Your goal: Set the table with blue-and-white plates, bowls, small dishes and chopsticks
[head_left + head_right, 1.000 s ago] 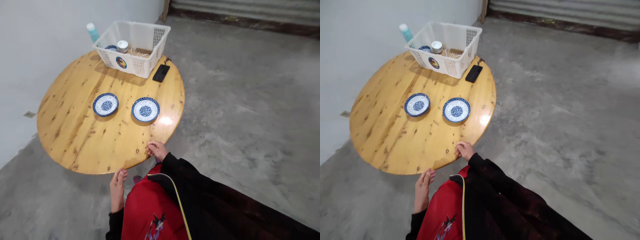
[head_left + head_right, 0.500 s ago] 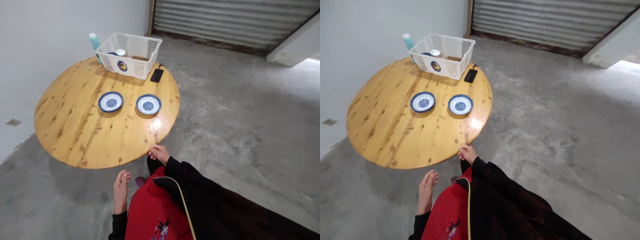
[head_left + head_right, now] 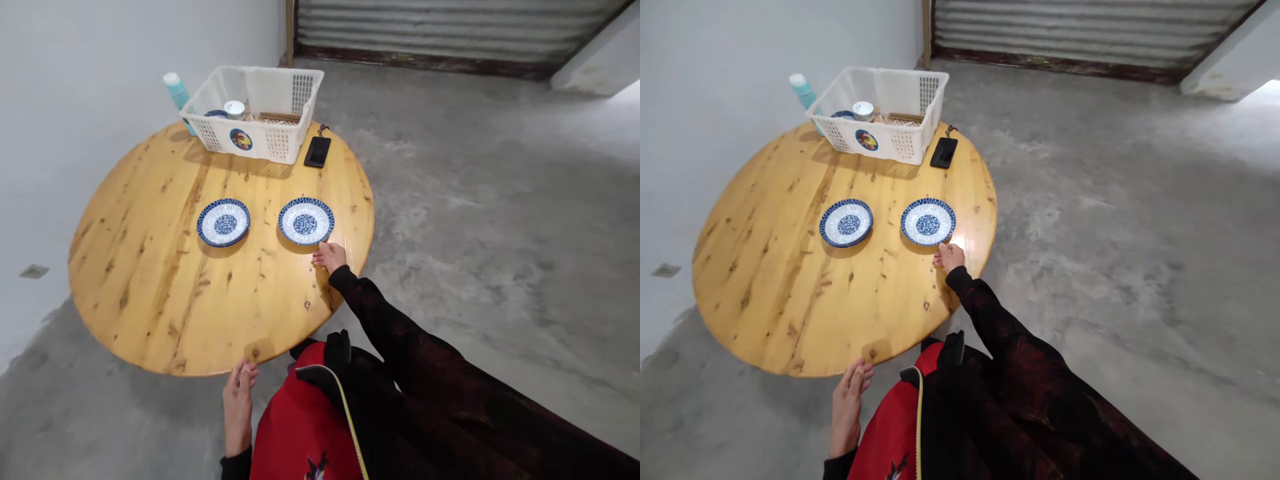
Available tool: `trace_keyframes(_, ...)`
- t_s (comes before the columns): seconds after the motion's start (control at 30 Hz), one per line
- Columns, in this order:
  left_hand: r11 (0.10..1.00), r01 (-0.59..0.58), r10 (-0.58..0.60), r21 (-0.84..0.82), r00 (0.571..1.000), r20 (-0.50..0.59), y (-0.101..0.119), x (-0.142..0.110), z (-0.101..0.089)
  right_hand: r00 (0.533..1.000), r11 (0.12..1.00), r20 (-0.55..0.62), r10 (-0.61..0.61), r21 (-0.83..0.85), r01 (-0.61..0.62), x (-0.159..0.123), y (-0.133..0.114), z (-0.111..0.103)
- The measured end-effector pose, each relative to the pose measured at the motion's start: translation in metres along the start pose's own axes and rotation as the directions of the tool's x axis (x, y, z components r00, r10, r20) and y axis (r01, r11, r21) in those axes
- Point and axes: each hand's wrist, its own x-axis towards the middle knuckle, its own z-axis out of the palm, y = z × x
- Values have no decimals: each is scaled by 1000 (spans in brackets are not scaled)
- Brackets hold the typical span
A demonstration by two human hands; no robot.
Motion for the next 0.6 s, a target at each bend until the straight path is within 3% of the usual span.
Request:
trace_keyframes(0.1,999,-25,25,28,1000,-5,23,18,0,1000,1000,-7,0,24,0,11,0,9)
trace_keyframes(0.23,998,-38,37,50,999,15,45,36,14,1000,999,-19,-1,37,1,21,-2,14)
trace_keyframes(0.4,998,-8,3,62,997,72,56,49,31,999,999,-51,9,44,-7,31,-4,18)
trace_keyframes(0.6,996,-6,-7,91,990,138,71,68,35,995,999,-97,-3,42,7,35,-4,22)
